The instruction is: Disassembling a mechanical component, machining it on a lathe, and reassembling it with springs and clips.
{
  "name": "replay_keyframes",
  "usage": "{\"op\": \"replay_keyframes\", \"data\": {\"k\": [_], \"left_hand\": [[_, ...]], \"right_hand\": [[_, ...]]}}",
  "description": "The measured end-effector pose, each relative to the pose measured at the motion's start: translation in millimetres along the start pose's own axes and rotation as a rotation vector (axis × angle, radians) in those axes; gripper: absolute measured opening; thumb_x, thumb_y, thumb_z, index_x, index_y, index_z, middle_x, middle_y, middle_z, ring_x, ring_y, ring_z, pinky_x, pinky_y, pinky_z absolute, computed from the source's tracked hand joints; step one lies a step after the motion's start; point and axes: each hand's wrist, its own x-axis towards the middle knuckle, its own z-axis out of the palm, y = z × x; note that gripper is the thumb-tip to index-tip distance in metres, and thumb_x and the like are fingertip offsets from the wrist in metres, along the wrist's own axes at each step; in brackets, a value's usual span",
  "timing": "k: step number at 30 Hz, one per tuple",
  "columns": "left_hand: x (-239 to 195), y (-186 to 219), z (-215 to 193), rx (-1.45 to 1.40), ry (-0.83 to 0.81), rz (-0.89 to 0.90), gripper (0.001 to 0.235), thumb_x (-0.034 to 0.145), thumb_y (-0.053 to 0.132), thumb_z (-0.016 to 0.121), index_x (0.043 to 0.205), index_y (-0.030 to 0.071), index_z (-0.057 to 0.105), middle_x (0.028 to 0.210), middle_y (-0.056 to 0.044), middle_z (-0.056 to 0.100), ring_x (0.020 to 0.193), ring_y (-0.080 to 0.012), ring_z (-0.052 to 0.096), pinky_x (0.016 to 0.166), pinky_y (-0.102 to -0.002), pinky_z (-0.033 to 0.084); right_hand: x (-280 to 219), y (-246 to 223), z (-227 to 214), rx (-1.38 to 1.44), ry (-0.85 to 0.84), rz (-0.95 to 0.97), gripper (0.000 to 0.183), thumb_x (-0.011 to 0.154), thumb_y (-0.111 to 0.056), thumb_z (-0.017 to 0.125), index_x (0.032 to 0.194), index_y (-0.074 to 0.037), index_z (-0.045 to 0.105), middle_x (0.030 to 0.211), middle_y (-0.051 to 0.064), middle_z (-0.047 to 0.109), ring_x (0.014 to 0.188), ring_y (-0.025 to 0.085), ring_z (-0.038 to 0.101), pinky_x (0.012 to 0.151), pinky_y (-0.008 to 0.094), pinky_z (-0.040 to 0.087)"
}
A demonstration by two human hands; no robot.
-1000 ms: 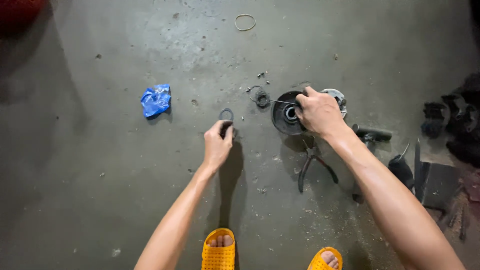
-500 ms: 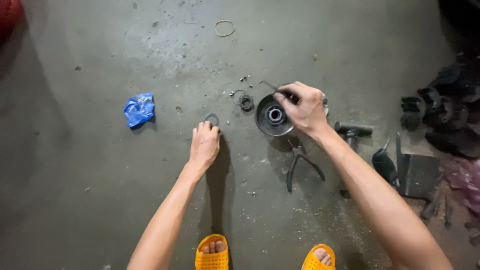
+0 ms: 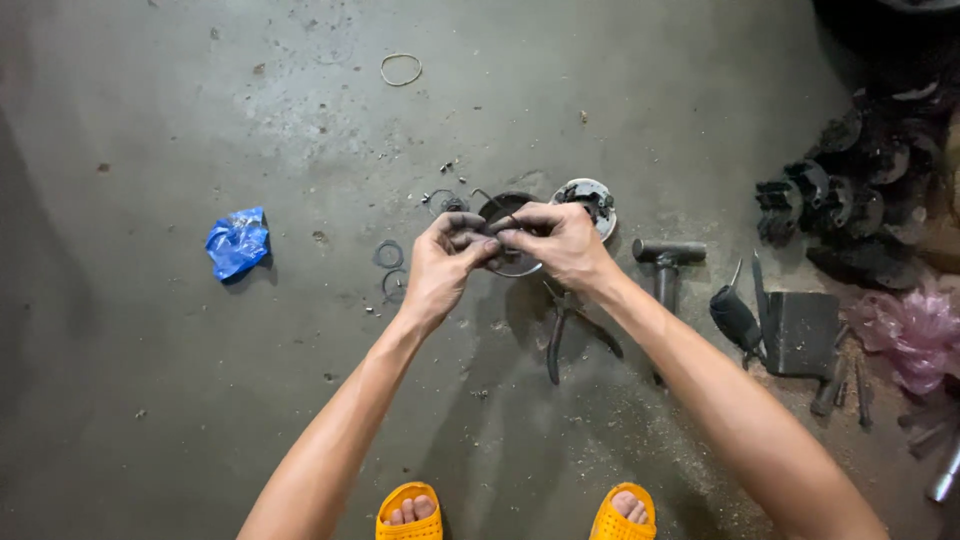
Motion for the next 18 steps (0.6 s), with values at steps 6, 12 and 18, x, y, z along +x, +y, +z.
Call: {"op": "replay_keyframes", "data": {"k": [6,12,18], "left_hand": [[6,24,7,0.562,0.055,0.146,0.02,0.093,0.006,0.071,0.113,0.004,0.072,0.092,-0.014,0.077,0.082,-0.0201,0.075,0.074,-0.036,0.061],[-2,0,5,1.331,-0.026,0.558,0.016,0.102,0.009,0.06,0.108,0.019,0.071,0.108,0.0,0.071,0.1,-0.0179,0.059,0.083,-0.032,0.048],[3,-12,5,1.331,-0.118,0.617,0.014,0.096,0.016,0.065,0.109,0.017,0.059,0.12,0.003,0.069,0.1,-0.024,0.056,0.078,-0.039,0.046]], "right_hand": [[2,-30,-13,0.071,0.325,0.153,0.016,0.094,-0.023,0.071,0.09,-0.01,0.079,0.078,0.003,0.068,0.075,0.013,0.06,0.074,0.035,0.054],[13,-18,-32,0.031,0.296,-0.049,0.022,0.108,-0.021,0.064,0.098,-0.006,0.077,0.063,0.009,0.067,0.055,0.013,0.066,0.056,0.026,0.057],[9,-6,-27,-0.102,0.271,-0.23,0.014,0.104,-0.004,0.065,0.095,0.003,0.074,0.074,0.016,0.074,0.066,0.023,0.077,0.062,0.032,0.06]]}}
